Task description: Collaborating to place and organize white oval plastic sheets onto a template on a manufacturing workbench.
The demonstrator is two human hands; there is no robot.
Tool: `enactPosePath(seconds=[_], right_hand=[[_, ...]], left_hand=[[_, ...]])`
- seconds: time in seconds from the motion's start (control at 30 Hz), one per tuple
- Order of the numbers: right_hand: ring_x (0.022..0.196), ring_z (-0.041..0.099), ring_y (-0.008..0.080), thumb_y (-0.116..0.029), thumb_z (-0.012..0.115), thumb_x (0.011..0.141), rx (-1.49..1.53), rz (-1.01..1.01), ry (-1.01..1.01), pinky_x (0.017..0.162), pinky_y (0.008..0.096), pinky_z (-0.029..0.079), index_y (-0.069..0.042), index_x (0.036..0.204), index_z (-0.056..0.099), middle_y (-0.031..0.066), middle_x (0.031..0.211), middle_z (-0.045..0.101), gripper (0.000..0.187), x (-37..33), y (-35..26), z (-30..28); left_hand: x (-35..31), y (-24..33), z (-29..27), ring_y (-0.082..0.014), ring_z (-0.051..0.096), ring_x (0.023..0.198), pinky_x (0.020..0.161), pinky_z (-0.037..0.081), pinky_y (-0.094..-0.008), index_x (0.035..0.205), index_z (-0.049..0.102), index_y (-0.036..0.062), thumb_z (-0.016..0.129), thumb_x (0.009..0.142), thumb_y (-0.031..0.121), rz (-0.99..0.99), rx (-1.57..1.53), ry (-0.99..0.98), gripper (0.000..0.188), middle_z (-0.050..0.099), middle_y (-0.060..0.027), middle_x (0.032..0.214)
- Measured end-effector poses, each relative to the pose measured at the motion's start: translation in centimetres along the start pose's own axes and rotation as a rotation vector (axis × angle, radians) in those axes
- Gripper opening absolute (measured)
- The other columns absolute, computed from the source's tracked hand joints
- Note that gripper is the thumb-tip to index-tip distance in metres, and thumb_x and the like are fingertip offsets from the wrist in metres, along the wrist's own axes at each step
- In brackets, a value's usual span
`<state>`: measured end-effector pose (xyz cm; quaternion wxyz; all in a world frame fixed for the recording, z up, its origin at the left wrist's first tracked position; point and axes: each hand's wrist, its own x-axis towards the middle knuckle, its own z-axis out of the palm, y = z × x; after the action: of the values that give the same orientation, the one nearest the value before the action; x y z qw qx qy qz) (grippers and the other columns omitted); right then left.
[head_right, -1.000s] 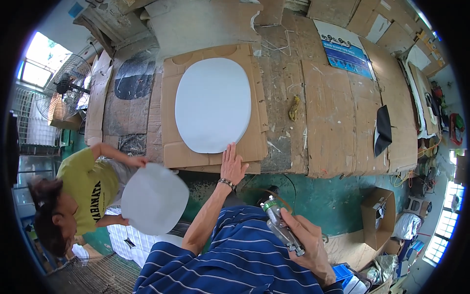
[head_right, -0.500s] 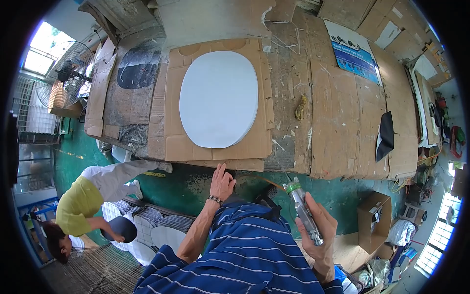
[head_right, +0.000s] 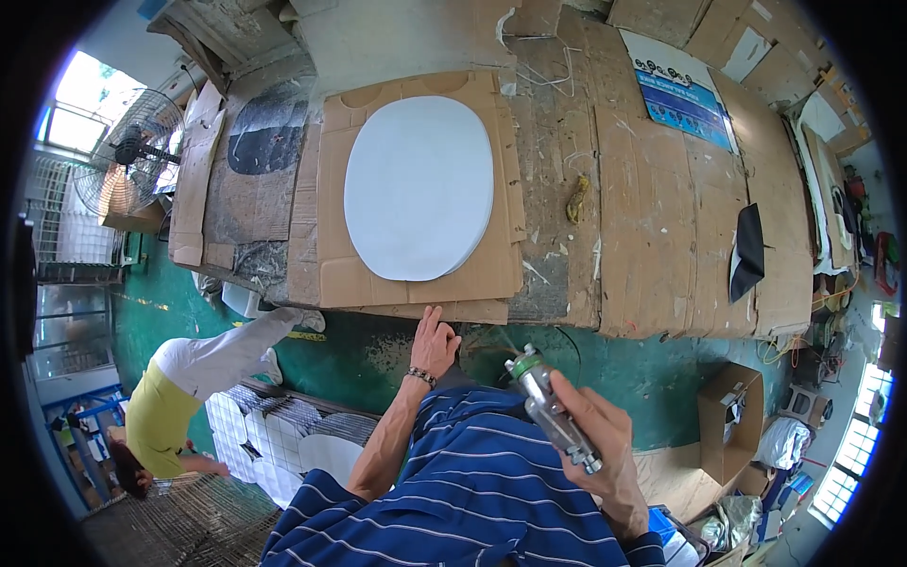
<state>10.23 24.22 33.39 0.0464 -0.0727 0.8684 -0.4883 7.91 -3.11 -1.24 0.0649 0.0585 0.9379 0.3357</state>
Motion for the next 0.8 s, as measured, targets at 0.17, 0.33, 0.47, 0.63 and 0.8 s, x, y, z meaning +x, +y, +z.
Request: enactPosePath(seconds=[0.17, 0.33, 0.47, 0.63, 0.8], right_hand=[[0.079, 0.062, 0.0192, -0.008, 0.077, 0.09, -0.002, 0.071, 0.141, 0.075, 0.0294, 0.05, 0.006, 0.14, 0.063, 0.0153, 0.097, 0.071, 0.053, -0.5, 0.4, -1.2], [0.078, 0.064, 0.0216, -0.003, 0.077, 0.086, -0.027, 0.157, 0.041, 0.074, 0.031, 0.051, 0.005, 0.14, 0.063, 0.0168, 0.096, 0.071, 0.057, -3.0, 1.1, -2.6], [0.078, 0.066, 0.0239, 0.002, 0.077, 0.082, -0.041, 0.131, -0.167, 0.072, 0.0316, 0.052, 0.003, 0.14, 0.064, 0.0188, 0.097, 0.071, 0.06, -3.3, 0.7, -2.8], [0.071, 0.064, 0.0246, 0.006, 0.078, 0.074, -0.003, 0.071, 0.105, 0.068, 0.032, 0.051, 0.001, 0.14, 0.065, 0.0171, 0.088, 0.067, 0.068, -2.1, 0.5, -1.8], [0.072, 0.064, 0.0242, 0.006, 0.077, 0.074, -0.025, 0.058, -0.038, 0.069, 0.0314, 0.05, 0.002, 0.139, 0.065, 0.0174, 0.088, 0.068, 0.067, -3.2, 1.4, -2.7]], left_hand=[[-1.0, 0.2, 0.1, -0.0485, 0.037, 0.149, 0.12, 0.036, -0.0552, 0.094, 0.065, 0.0048, 0.075, 0.09, 0.018, -0.019, 0.006, 0.001, 0.017, 0.048, -0.0285, 0.154], [-1.5, 0.0, 0.5, -0.0488, 0.038, 0.149, 0.12, 0.036, -0.0552, 0.094, 0.064, 0.0049, 0.075, 0.09, 0.018, -0.041, 0.01, -0.01, 0.018, 0.049, -0.0284, 0.153], [-1.3, 0.4, 0.8, -0.0489, 0.038, 0.149, 0.12, 0.036, -0.0553, 0.094, 0.064, 0.0048, 0.075, 0.09, 0.018, -0.036, 0.017, -0.021, 0.018, 0.049, -0.0285, 0.153], [-0.3, 1.6, 0.7, -0.049, 0.037, 0.15, 0.122, 0.034, -0.0524, 0.096, 0.065, 0.005, 0.074, 0.091, 0.019, -0.012, -0.001, -0.041, 0.017, 0.047, -0.0305, 0.156], [1.2, 2.4, 0.3, -0.0482, 0.038, 0.15, 0.123, 0.034, -0.0525, 0.097, 0.065, 0.0048, 0.075, 0.091, 0.018, 0.033, 0.006, -0.009, 0.018, 0.048, -0.0296, 0.155]])
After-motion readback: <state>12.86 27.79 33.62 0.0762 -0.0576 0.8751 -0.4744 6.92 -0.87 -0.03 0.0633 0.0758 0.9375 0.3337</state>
